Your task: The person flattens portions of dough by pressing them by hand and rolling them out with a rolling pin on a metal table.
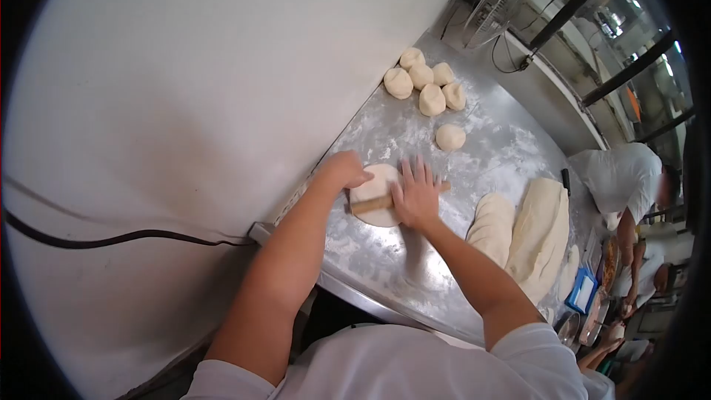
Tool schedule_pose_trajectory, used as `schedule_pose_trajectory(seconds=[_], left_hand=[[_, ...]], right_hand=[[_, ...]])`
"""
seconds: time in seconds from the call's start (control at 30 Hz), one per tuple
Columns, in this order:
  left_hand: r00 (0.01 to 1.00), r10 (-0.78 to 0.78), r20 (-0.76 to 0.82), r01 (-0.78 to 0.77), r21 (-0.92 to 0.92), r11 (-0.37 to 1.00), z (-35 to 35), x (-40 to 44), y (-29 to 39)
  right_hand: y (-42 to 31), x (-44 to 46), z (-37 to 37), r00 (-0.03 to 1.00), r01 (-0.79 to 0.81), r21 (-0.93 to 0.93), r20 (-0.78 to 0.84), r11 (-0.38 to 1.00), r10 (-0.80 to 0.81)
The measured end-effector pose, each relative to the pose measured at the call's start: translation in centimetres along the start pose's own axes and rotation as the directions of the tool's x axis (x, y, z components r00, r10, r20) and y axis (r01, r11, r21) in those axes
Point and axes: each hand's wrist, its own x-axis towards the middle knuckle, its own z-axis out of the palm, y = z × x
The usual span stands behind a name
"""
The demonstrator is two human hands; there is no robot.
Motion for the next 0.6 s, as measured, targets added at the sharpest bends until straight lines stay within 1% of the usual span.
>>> schedule_pose_trajectory(seconds=[0.1,0.2,0.23,0.3,0.37,0.4,0.43,0.5,0.6], left_hand=[[0.991,-0.103,-0.083,0.099,-0.05,0.994,-0.9,-1.3,0.6],[0.989,-0.088,-0.116,0.09,0.013,0.996,-0.2,0.1,-0.8],[0.987,-0.085,-0.137,0.082,-0.026,0.996,-0.2,0.3,-1.1],[0.983,-0.062,-0.172,0.044,-0.109,0.993,0.0,0.5,-0.5],[0.993,-0.057,-0.108,0.039,-0.162,0.986,-0.8,-0.7,1.4],[0.996,-0.057,-0.073,0.043,-0.187,0.982,-1.0,-1.3,2.0],[0.998,-0.055,0.011,0.056,-0.244,0.968,-1.0,-1.6,2.3],[0.982,-0.036,0.186,0.1,-0.346,0.933,-0.6,-2.1,2.7],[0.968,-0.015,0.252,0.166,-0.59,0.79,-0.1,-2.4,2.5]], right_hand=[[-2.2,8.0,0.2,0.997,-0.051,0.025,-0.057,0.998,0.053],[-3.2,12.5,0.9,0.986,-0.067,0.005,-0.152,0.998,0.067],[-2.9,12.1,1.5,0.982,-0.038,0.008,-0.186,0.999,0.038],[-1.4,8.1,2.7,0.967,0.007,-0.003,-0.254,1.0,-0.007],[-0.4,1.2,1.5,0.991,0.059,-0.031,-0.12,0.998,-0.062],[0.2,-2.3,1.2,0.992,0.072,0.041,-0.103,0.997,-0.067],[1.0,-5.4,1.2,0.994,0.082,0.116,-0.088,0.99,-0.072],[3.0,-10.3,1.6,0.983,0.15,0.152,-0.126,0.977,-0.131],[5.4,-14.1,3.3,0.981,0.163,0.231,-0.14,0.959,-0.133]])
